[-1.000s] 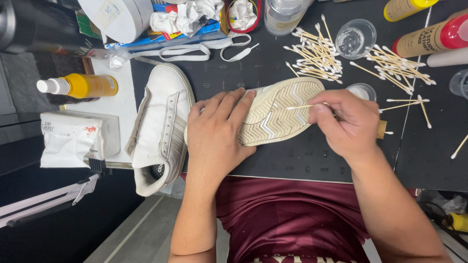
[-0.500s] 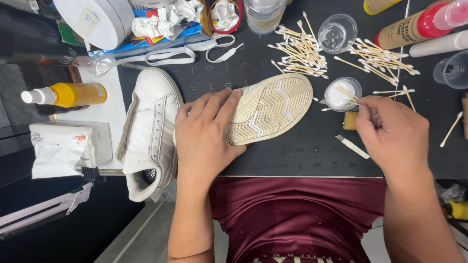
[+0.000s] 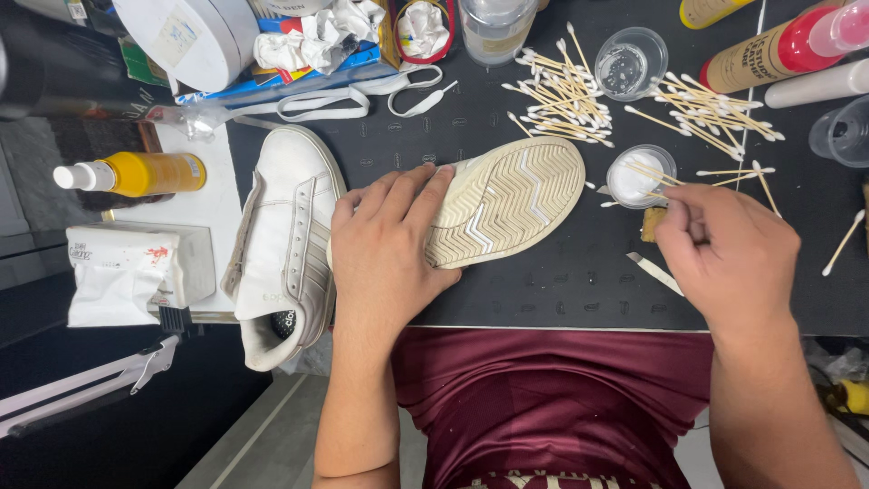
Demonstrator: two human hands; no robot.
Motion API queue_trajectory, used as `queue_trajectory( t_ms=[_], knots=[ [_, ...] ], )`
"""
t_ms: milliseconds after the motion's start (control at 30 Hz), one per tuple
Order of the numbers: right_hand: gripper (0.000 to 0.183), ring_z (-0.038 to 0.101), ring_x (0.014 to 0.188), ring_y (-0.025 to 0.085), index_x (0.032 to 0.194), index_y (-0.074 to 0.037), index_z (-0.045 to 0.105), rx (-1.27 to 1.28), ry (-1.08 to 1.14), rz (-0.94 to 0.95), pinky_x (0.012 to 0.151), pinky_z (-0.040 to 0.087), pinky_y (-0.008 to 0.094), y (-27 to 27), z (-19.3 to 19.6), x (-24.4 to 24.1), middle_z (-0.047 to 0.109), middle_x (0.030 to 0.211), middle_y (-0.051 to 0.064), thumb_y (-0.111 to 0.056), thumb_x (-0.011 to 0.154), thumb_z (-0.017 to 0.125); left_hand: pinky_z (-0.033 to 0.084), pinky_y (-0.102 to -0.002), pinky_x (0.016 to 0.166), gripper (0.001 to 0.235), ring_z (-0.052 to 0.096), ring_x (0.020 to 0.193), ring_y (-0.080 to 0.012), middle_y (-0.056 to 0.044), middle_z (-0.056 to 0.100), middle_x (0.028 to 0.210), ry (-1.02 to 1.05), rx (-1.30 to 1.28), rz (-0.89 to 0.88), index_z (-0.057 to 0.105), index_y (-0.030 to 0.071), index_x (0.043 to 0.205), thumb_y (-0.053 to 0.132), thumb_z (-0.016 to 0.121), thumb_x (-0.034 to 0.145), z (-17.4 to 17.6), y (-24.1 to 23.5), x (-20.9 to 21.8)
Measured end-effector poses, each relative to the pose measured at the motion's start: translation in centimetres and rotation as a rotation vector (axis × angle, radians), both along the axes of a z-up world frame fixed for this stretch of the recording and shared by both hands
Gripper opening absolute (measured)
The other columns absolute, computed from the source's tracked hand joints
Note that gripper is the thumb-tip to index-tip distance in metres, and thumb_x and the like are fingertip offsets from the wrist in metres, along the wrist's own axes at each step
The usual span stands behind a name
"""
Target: The person cleans the sole of a white sneaker using a cotton swab. They repeatedly dip the swab into a small container of white liquid and scrub the textured pattern on the bottom of the shoe.
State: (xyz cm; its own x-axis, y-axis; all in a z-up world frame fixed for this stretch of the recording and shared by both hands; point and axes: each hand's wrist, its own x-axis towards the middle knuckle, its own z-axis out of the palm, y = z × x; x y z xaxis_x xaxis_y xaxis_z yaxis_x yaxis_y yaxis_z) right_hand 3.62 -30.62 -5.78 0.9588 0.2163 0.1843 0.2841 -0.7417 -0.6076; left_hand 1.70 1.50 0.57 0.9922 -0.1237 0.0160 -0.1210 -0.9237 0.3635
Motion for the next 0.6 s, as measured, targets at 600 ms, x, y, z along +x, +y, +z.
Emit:
queue_trajectory(
  t_ms=[600],
  knots=[
    [0.009, 0.070, 0.079, 0.010, 0.113, 0.003, 0.064, 0.586, 0.248, 0.238, 0.072, 0.054, 0.023, 9.1, -1.4, 2.5, 0.072, 0.087, 0.007, 0.002, 0.106, 0.059, 0.044, -0.046, 0.097, 0.096, 0.061, 0.120, -0.0264, -0.005, 0.066, 0.132, -0.007, -0.021, -0.001, 0.062, 0.011, 0.136, 0.024, 0.090, 0.045, 0.0, 0.1, -0.1]
  ],
)
